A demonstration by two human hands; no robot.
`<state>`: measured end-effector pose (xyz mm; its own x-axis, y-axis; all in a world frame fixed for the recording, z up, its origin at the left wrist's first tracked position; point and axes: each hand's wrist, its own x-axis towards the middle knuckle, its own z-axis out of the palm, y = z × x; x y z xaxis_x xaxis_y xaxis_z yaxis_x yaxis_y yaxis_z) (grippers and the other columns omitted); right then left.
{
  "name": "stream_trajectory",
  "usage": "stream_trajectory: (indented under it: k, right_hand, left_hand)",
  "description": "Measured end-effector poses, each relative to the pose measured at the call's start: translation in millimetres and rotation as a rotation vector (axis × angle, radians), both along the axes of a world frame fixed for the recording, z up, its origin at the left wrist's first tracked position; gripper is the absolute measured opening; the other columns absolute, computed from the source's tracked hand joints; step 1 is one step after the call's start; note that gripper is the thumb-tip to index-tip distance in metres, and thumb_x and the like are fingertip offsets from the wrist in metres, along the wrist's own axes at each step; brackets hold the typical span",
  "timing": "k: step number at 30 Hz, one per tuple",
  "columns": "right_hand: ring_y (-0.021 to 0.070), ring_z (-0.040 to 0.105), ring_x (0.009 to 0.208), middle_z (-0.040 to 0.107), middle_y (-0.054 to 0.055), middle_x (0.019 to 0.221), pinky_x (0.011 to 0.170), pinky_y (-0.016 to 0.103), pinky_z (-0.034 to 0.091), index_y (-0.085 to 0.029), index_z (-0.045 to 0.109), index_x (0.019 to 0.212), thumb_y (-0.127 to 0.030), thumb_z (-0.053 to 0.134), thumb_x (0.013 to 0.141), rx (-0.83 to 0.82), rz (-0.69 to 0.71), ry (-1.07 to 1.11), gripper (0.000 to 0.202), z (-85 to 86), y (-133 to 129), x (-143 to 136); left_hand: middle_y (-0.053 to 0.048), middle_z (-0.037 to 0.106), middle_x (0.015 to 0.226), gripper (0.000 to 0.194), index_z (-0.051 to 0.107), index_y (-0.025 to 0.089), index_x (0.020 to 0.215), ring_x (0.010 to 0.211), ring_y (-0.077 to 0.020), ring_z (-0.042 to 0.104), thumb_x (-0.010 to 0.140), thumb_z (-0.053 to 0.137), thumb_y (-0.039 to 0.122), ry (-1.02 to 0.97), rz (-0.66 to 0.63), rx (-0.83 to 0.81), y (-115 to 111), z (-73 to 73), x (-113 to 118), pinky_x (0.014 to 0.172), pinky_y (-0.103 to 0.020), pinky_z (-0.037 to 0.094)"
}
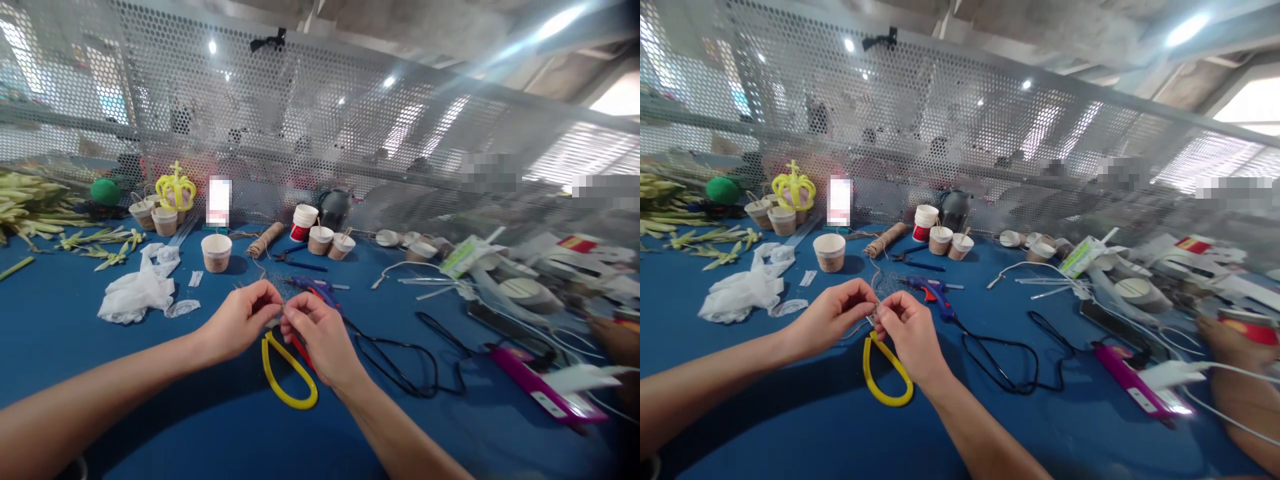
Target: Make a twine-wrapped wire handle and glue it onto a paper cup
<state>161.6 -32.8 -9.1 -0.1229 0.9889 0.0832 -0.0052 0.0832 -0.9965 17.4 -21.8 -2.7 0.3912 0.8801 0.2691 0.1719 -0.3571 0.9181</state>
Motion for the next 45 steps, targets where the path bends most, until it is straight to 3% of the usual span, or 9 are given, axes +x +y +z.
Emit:
stream_trajectory:
  k: [10, 13, 16, 23, 31, 33, 37, 41, 45]
  right_hand:
    - [0.0103, 0.055, 0.055, 0.058, 0.0, 0.063, 0.051, 0.023, 0.047, -0.016, 0.053, 0.071, -0.037, 0.054, 0.073, 0.033, 0.014, -0.083, 0.021, -0.7, 3.6, 3.1]
    - [0.013, 0.058, 0.061, 0.06, 0.003, 0.069, 0.06, 0.026, 0.047, -0.016, 0.055, 0.078, -0.041, 0.047, 0.077, 0.168, -0.173, -0.36, 0.026, 4.0, 21.0, 24.7]
    - [0.0174, 0.059, 0.075, 0.063, 0.008, 0.081, 0.07, 0.029, 0.044, -0.014, 0.056, 0.083, -0.032, 0.048, 0.075, 0.16, -0.465, -0.959, 0.021, 1.8, 45.5, 54.4]
    - [0.0283, 0.058, 0.084, 0.064, 0.014, 0.076, 0.073, 0.033, 0.039, -0.014, 0.057, 0.06, -0.015, 0.057, 0.06, 0.043, -0.392, -1.115, 0.001, -25.7, 72.0, 73.4]
    - [0.0205, 0.059, 0.071, 0.063, 0.011, 0.082, 0.063, 0.03, 0.043, -0.01, 0.053, 0.093, -0.016, 0.052, 0.065, 0.024, -0.456, -0.918, 0.029, -7.4, 63.8, 67.2]
    - [0.0138, 0.057, 0.057, 0.06, 0.003, 0.068, 0.056, 0.025, 0.043, -0.013, 0.052, 0.092, -0.022, 0.05, 0.069, 0.052, -0.375, -0.782, 0.025, 4.4, 52.8, 61.8]
    - [0.0093, 0.047, 0.046, 0.049, -0.003, 0.048, 0.049, 0.022, 0.039, -0.014, 0.054, 0.068, -0.028, 0.058, 0.067, -0.006, 0.002, -0.215, 0.015, 19.3, 26.6, 43.8]
    - [0.0083, 0.049, 0.047, 0.061, 0.0, 0.066, 0.047, 0.021, 0.039, -0.015, 0.057, 0.086, -0.024, 0.062, 0.065, -0.087, 0.066, -0.078, 0.023, 17.2, 10.7, 27.3]
    - [0.0075, 0.046, 0.046, 0.057, -0.001, 0.058, 0.044, 0.019, 0.036, -0.013, 0.06, 0.088, -0.022, 0.063, 0.063, -0.154, 0.053, 0.005, 0.026, 14.5, 3.9, 20.3]
  left_hand:
    - [0.002, 0.049, 0.063, 0.008, 0.05, 0.016, 0.072, 0.059, -0.0099, 0.044, 0.077, 0.046, 0.021, -0.019, 0.023, -0.017, 5.9, -2.6, -3.0, 0.056, -0.022, 0.037]
    - [0.003, 0.046, 0.061, 0.007, 0.05, 0.016, 0.072, 0.053, -0.0079, 0.04, 0.076, 0.048, 0.021, -0.041, 0.034, -0.058, 7.5, -1.4, -4.9, 0.05, -0.02, 0.033]
    - [0.004, 0.044, 0.061, 0.006, 0.049, 0.016, 0.072, 0.051, -0.0066, 0.038, 0.075, 0.049, 0.021, -0.07, 0.046, -0.115, 7.9, 0.3, -6.2, 0.047, -0.019, 0.03]
    - [0.006, 0.042, 0.06, 0.007, 0.049, 0.016, 0.073, 0.046, -0.0042, 0.034, 0.073, 0.051, 0.023, -0.198, 0.038, -0.234, 6.0, 5.5, -6.2, 0.045, -0.018, 0.028]
    - [0.006, 0.042, 0.058, 0.007, 0.048, 0.015, 0.073, 0.044, -0.0032, 0.036, 0.073, 0.052, 0.021, -0.303, 0.062, -0.253, 6.5, 8.9, -7.2, 0.043, -0.018, 0.028]
    - [0.007, 0.042, 0.056, 0.008, 0.047, 0.015, 0.072, 0.043, -0.0034, 0.036, 0.073, 0.052, 0.021, -0.338, 0.084, -0.265, 8.8, 7.8, -7.1, 0.042, -0.018, 0.028]
    - [0.007, 0.04, 0.049, 0.009, 0.046, 0.015, 0.071, 0.041, -0.0042, 0.035, 0.073, 0.052, 0.021, -0.437, 0.131, -0.314, 15.5, 3.9, -6.8, 0.041, -0.018, 0.029]
    - [0.007, 0.039, 0.047, 0.011, 0.047, 0.015, 0.071, 0.042, -0.0045, 0.034, 0.071, 0.055, 0.023, -0.538, 0.163, -0.345, 22.3, 0.2, -7.2, 0.04, -0.017, 0.029]
    - [0.008, 0.039, 0.048, 0.011, 0.047, 0.016, 0.071, 0.043, -0.004, 0.034, 0.07, 0.056, 0.021, -0.565, 0.208, -0.357, 24.7, -0.6, -7.6, 0.04, -0.016, 0.029]
